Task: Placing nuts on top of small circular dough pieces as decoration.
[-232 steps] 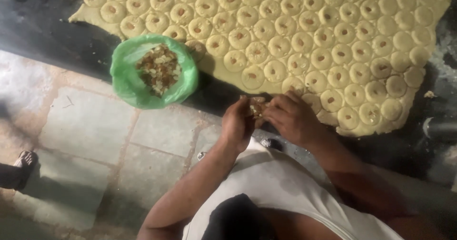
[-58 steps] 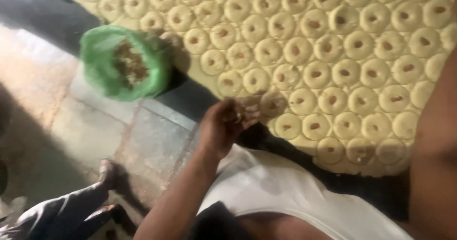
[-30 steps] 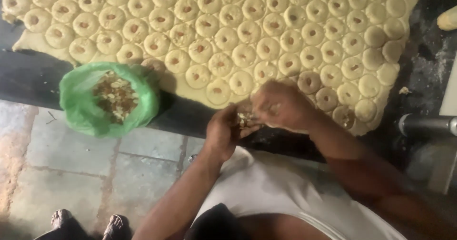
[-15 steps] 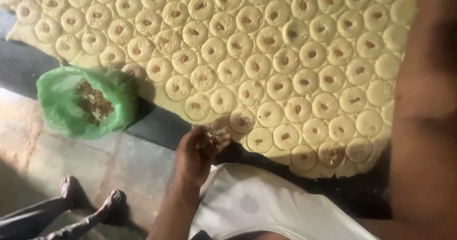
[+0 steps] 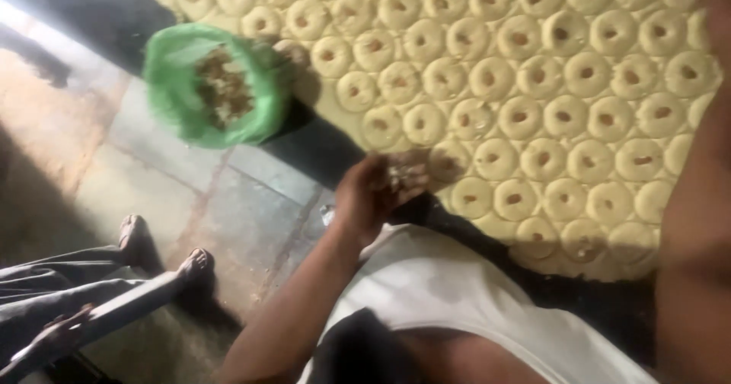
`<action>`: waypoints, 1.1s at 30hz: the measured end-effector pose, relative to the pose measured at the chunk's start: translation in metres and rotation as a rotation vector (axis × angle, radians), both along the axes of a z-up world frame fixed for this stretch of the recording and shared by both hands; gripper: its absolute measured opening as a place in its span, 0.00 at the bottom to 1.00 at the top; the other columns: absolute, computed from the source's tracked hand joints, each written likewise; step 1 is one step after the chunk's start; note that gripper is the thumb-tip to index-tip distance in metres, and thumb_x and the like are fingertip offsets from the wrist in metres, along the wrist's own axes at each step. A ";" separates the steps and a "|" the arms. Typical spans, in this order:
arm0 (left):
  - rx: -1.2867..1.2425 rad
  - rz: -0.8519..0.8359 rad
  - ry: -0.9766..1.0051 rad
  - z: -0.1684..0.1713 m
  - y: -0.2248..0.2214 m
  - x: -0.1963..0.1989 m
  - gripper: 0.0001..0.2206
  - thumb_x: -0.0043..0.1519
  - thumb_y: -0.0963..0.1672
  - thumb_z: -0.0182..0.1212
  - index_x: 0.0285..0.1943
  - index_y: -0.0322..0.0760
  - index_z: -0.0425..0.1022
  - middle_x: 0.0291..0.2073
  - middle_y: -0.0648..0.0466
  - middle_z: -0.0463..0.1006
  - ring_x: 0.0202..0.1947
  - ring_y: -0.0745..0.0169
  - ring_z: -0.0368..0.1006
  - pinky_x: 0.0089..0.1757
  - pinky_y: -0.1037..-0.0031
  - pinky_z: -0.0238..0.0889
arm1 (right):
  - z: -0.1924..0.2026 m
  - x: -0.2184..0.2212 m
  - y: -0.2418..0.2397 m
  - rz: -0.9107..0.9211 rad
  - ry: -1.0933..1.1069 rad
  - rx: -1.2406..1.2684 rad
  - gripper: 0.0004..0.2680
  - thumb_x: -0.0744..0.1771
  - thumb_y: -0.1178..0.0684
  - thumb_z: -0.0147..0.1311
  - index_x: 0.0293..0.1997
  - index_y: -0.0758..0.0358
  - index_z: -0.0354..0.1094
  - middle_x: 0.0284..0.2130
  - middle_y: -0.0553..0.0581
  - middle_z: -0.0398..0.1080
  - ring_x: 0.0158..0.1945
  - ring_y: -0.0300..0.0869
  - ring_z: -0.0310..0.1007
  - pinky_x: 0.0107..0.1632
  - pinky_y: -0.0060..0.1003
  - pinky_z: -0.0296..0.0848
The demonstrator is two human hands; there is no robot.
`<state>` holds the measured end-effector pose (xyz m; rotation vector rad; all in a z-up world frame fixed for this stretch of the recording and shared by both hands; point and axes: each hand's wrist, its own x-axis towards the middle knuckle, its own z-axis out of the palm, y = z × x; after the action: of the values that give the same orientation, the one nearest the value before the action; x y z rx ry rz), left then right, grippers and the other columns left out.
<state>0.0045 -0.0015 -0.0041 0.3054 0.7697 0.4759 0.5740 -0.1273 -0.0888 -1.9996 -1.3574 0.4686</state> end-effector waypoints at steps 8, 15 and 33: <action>-0.070 -0.072 -0.246 0.000 0.019 -0.007 0.23 0.72 0.49 0.36 0.56 0.22 0.69 0.51 0.33 0.77 0.53 0.40 0.76 0.57 0.55 0.69 | 0.153 -0.365 0.048 0.267 -0.135 0.057 0.05 0.65 0.55 0.64 0.43 0.58 0.73 0.38 0.52 0.73 0.39 0.39 0.74 0.40 0.36 0.76; -0.123 -0.159 -0.212 -0.024 0.020 -0.008 0.21 0.75 0.51 0.36 0.56 0.29 0.69 0.44 0.45 0.77 0.44 0.52 0.76 0.48 0.63 0.72 | 0.162 -0.448 0.063 0.384 -0.277 0.124 0.09 0.62 0.56 0.66 0.45 0.59 0.76 0.36 0.54 0.72 0.40 0.47 0.71 0.44 0.43 0.71; -0.092 -0.212 -0.084 0.015 0.009 0.024 0.28 0.72 0.52 0.31 0.57 0.23 0.71 0.48 0.34 0.80 0.51 0.40 0.77 0.54 0.56 0.71 | 0.134 -0.213 0.068 -0.142 0.227 0.079 0.06 0.69 0.50 0.61 0.44 0.58 0.73 0.38 0.49 0.76 0.41 0.36 0.76 0.47 0.36 0.79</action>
<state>0.0286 0.0079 0.0111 0.2758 0.6673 0.2509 0.3609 -0.0597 0.0454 -1.8990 -1.0719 0.5494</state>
